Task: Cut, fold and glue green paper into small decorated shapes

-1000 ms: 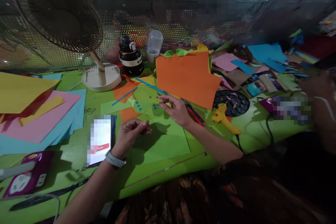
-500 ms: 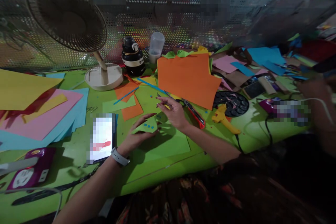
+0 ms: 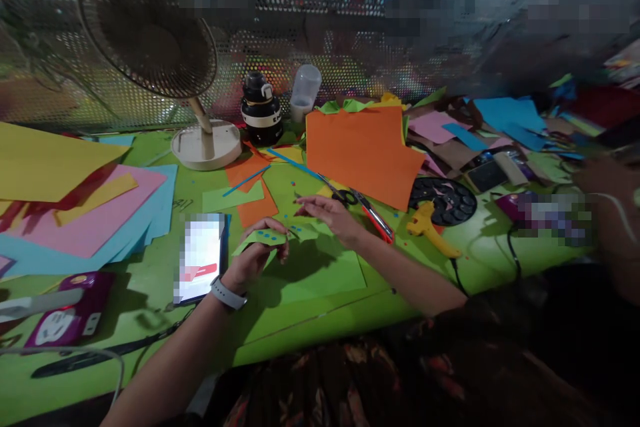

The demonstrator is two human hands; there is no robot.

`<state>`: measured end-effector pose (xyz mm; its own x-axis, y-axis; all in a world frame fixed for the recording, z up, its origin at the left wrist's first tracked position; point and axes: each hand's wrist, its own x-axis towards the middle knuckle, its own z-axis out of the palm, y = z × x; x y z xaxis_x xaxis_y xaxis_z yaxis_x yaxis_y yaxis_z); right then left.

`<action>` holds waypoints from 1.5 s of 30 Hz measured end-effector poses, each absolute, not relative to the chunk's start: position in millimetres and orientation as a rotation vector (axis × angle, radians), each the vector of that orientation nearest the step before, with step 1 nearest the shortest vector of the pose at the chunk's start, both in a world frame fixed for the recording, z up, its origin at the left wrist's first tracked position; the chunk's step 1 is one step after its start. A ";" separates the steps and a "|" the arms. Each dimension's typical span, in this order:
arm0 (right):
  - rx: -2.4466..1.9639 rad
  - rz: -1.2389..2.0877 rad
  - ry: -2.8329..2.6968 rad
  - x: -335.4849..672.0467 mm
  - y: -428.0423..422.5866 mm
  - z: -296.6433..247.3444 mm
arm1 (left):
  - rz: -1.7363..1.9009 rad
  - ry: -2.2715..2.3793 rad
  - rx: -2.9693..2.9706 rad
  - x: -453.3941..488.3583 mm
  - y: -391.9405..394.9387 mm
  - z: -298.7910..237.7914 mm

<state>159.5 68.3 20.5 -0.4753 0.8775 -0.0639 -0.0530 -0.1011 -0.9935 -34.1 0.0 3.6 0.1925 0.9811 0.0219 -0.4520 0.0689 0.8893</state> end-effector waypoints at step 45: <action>-1.795 -0.131 -2.118 335.6 17.6 29.6 | 1.314 1.244 0.870 -27.6 11.4 0.6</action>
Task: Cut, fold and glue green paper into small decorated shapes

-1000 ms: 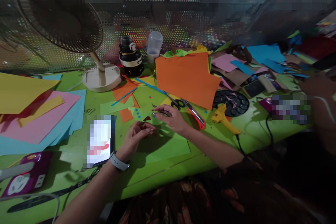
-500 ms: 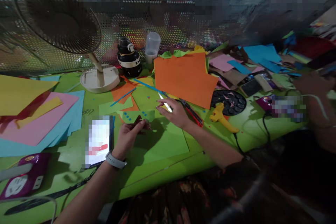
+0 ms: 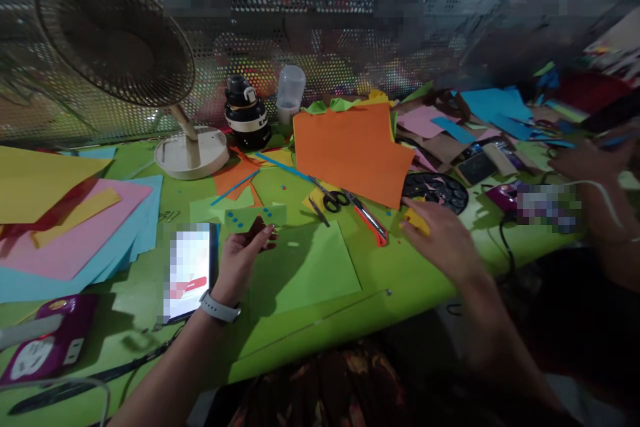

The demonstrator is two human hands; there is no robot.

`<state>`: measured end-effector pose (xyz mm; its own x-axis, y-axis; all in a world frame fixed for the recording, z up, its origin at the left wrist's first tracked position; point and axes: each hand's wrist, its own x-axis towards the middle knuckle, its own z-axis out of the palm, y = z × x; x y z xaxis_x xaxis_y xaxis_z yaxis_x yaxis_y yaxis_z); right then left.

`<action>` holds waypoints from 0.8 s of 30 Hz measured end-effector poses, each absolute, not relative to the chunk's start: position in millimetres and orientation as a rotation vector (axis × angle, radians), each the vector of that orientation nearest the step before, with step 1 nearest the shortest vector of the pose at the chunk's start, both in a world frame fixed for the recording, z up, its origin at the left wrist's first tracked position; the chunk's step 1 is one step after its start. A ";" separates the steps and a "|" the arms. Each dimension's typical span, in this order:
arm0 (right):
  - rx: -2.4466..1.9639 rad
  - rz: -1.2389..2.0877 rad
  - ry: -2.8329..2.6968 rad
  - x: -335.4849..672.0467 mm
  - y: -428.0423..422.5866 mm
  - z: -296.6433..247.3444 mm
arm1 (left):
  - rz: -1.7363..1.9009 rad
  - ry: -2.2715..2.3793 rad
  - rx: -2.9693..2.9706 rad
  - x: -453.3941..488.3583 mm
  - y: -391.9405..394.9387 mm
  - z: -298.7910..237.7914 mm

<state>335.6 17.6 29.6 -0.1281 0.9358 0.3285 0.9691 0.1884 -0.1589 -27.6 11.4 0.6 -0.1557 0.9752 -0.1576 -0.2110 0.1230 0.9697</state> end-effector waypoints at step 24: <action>-1.758 0.533 -1.102 373.1 -9.1 8.1 | 1.188 1.285 0.791 -24.8 13.4 4.2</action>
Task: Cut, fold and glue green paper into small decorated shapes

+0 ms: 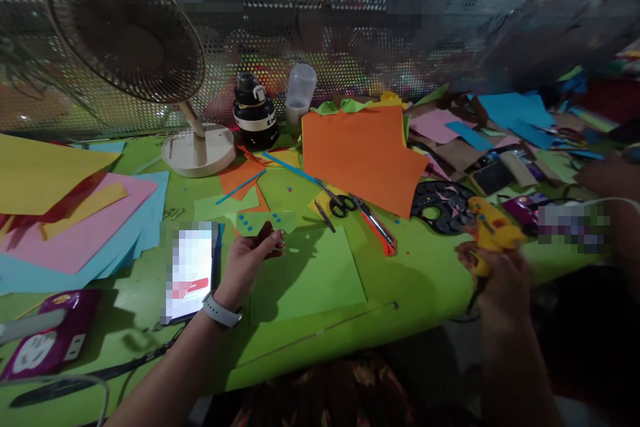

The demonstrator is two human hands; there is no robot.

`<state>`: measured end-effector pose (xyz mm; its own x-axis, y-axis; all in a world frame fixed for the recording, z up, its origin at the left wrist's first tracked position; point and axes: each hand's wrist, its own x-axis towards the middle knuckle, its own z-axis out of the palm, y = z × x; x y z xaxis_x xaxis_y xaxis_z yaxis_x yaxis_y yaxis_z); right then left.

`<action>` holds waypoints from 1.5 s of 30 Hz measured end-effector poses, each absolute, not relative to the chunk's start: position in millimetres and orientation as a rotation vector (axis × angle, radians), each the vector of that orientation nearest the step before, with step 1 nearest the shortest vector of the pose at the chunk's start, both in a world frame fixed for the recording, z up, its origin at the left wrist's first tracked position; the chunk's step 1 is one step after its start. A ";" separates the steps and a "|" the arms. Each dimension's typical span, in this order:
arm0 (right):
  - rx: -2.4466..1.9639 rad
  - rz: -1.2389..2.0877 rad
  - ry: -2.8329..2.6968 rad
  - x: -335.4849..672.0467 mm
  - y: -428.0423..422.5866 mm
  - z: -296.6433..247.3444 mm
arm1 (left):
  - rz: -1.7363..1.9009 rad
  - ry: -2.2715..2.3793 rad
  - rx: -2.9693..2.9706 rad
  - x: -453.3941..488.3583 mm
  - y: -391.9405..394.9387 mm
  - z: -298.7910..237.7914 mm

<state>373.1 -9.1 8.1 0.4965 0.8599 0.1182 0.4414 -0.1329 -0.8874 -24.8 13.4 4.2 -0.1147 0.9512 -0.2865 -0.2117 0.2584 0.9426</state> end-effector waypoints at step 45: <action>-1.190 1.686 -1.595 197.2 33.1 20.0 | 1.139 1.313 0.653 -25.7 12.6 2.5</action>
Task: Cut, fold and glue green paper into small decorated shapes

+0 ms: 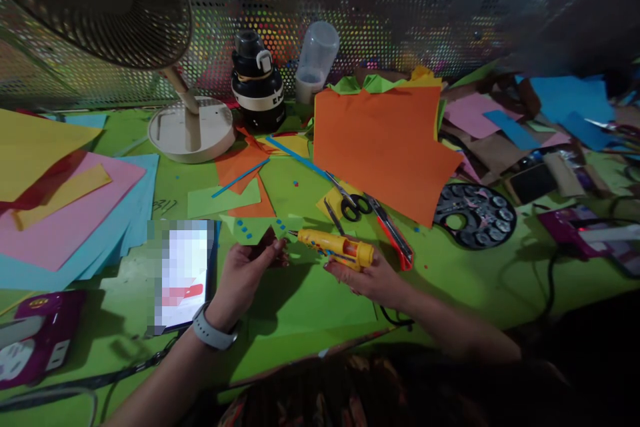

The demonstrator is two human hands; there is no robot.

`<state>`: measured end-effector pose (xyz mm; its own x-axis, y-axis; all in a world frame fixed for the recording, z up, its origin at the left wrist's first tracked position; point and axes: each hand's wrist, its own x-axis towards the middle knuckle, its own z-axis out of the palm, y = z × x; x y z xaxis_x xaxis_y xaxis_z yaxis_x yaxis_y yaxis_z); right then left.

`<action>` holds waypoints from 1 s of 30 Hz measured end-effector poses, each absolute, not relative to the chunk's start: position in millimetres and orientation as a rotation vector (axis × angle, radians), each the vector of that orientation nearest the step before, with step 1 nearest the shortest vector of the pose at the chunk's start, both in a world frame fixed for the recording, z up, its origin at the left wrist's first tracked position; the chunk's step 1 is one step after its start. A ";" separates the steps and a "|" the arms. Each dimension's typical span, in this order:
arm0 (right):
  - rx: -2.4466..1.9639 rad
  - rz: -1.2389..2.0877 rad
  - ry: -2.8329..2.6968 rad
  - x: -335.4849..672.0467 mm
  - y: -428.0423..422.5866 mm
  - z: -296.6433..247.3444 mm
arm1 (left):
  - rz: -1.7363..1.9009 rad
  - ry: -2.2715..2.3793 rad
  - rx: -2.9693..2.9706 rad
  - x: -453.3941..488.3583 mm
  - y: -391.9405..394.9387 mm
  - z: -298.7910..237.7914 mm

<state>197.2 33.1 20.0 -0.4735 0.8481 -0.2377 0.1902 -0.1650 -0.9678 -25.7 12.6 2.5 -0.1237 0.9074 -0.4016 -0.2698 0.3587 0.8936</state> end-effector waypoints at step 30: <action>-1.218 1.655 -1.607 195.6 32.4 22.1 | 1.135 1.358 0.732 -26.2 10.1 -2.0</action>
